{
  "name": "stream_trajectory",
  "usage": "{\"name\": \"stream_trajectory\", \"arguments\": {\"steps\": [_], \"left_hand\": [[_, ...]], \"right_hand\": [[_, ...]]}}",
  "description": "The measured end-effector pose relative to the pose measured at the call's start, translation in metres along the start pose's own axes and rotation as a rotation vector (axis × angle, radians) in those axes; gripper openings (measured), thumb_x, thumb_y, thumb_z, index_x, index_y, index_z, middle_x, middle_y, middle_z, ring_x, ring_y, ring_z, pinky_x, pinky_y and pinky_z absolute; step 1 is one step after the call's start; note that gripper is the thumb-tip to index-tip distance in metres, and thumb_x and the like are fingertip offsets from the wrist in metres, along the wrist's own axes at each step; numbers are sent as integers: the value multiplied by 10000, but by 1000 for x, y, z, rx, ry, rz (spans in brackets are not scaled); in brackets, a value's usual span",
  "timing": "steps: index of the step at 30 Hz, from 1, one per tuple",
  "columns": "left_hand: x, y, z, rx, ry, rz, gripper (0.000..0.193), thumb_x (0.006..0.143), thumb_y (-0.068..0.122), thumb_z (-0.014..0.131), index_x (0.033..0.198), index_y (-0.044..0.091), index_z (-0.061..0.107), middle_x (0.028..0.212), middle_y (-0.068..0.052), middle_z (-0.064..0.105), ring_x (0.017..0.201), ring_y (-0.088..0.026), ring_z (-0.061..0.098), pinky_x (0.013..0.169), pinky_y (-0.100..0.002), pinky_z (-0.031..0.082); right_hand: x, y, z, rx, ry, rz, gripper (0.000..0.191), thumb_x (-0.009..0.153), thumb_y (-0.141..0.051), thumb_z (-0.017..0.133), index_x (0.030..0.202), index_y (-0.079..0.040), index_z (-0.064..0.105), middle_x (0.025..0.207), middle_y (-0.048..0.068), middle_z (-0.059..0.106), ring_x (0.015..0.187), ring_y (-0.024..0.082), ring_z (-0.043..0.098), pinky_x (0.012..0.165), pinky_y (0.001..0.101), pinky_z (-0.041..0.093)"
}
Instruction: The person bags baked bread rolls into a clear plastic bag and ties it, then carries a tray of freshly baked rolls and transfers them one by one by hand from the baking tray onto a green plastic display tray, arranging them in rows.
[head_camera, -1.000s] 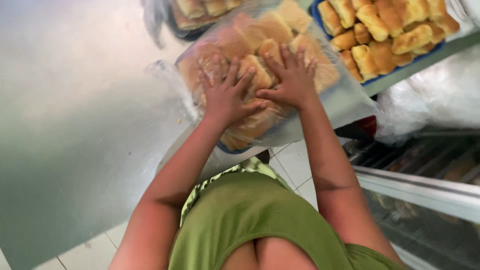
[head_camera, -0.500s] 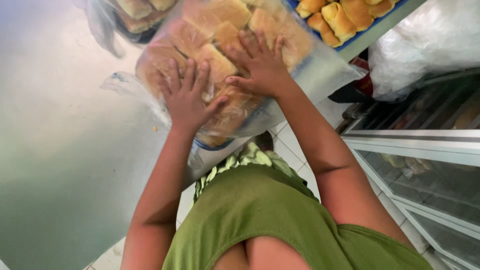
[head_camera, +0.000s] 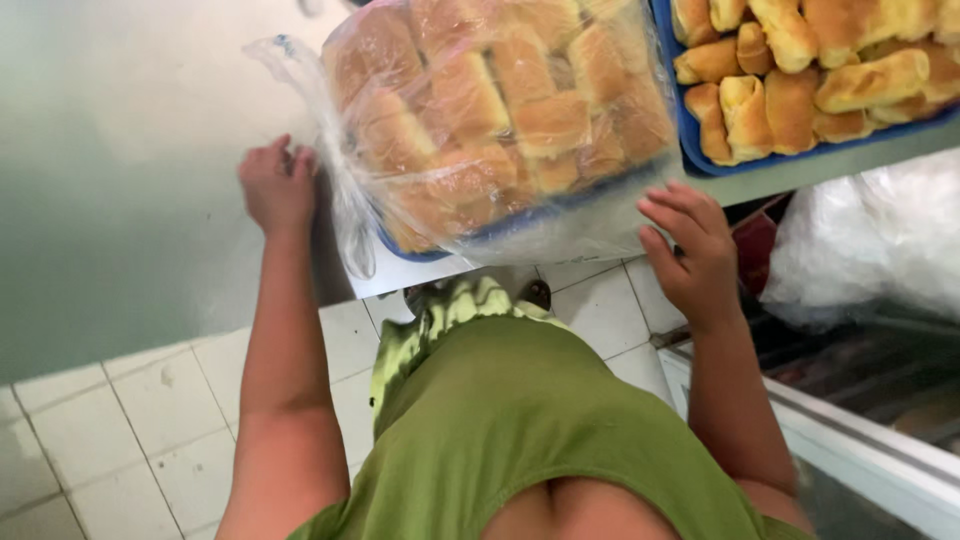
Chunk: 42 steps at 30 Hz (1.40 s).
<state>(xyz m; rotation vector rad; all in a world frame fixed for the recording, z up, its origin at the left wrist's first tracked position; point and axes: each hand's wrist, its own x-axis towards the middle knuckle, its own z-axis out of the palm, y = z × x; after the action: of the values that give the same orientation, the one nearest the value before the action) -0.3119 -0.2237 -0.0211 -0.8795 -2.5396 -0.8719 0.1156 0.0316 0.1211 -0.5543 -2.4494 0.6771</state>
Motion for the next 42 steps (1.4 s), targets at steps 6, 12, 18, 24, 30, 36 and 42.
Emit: {"name": "stream_trajectory", "arguments": {"steps": [6, 12, 18, 24, 30, 36, 42], "left_hand": [[-29, -17, 18, 47, 30, 152, 26, 861, 91, 723, 880, 107, 729, 935, -97, 649, 973, -319, 610, 892, -457, 491], [-58, -26, -3, 670, -57, 140, 205, 907, 159, 547, 756, 116, 678, 831, -111, 662, 851, -305, 601, 862, -450, 447], [-112, -12, -65, 813, -29, -317, 223, 962, 164, 522, 819, 88, 675, 885, -124, 655, 884, -327, 613, 853, -465, 460], [-125, 12, -40, 807, 111, -508, 245, 1017, 169, 497, 883, 61, 671, 938, -137, 648, 917, -349, 625, 844, -480, 472], [-156, -1, -58, 349, 421, -268, 271, 1071, 174, 473, 946, 34, 668, 992, -150, 641, 951, -371, 636, 835, -496, 484], [-135, 74, 20, -240, 227, -283, 253, 1071, 205, 540, 948, -3, 612, 873, -152, 606, 807, -304, 605, 732, -426, 448], [-86, 222, 8, -584, 162, 199, 114, 971, 188, 707, 987, 98, 638, 1068, -94, 715, 1054, -298, 651, 988, -430, 444]], "right_hand": [[-29, 32, -34, -10, 19, 61, 248, 932, -22, 735, 1178, -53, 721, 1242, 120, 682, 1226, 320, 637, 1056, 432, 517], [-40, 56, -67, -3, 73, -42, 221, 923, -44, 746, 1142, -55, 721, 1210, 117, 679, 1178, 331, 644, 1028, 439, 527], [-74, 85, -89, 2, 64, 91, 215, 918, -74, 740, 1133, -74, 746, 1184, 99, 707, 1092, 291, 679, 939, 391, 558], [-74, 104, -76, 94, -40, 120, 201, 909, -96, 720, 1107, -96, 753, 1112, 78, 726, 1024, 277, 703, 879, 385, 565], [-34, 97, -41, 114, -99, -148, 141, 909, -130, 709, 1043, -90, 728, 994, 84, 711, 929, 314, 683, 824, 431, 537], [-13, 77, -10, 174, -221, 42, 171, 991, -228, 636, 930, -68, 647, 830, 112, 676, 805, 342, 649, 728, 449, 510], [-9, 64, 33, 366, -134, 72, 286, 1056, -299, 614, 897, -60, 614, 864, 147, 617, 844, 305, 624, 787, 422, 522]]}}
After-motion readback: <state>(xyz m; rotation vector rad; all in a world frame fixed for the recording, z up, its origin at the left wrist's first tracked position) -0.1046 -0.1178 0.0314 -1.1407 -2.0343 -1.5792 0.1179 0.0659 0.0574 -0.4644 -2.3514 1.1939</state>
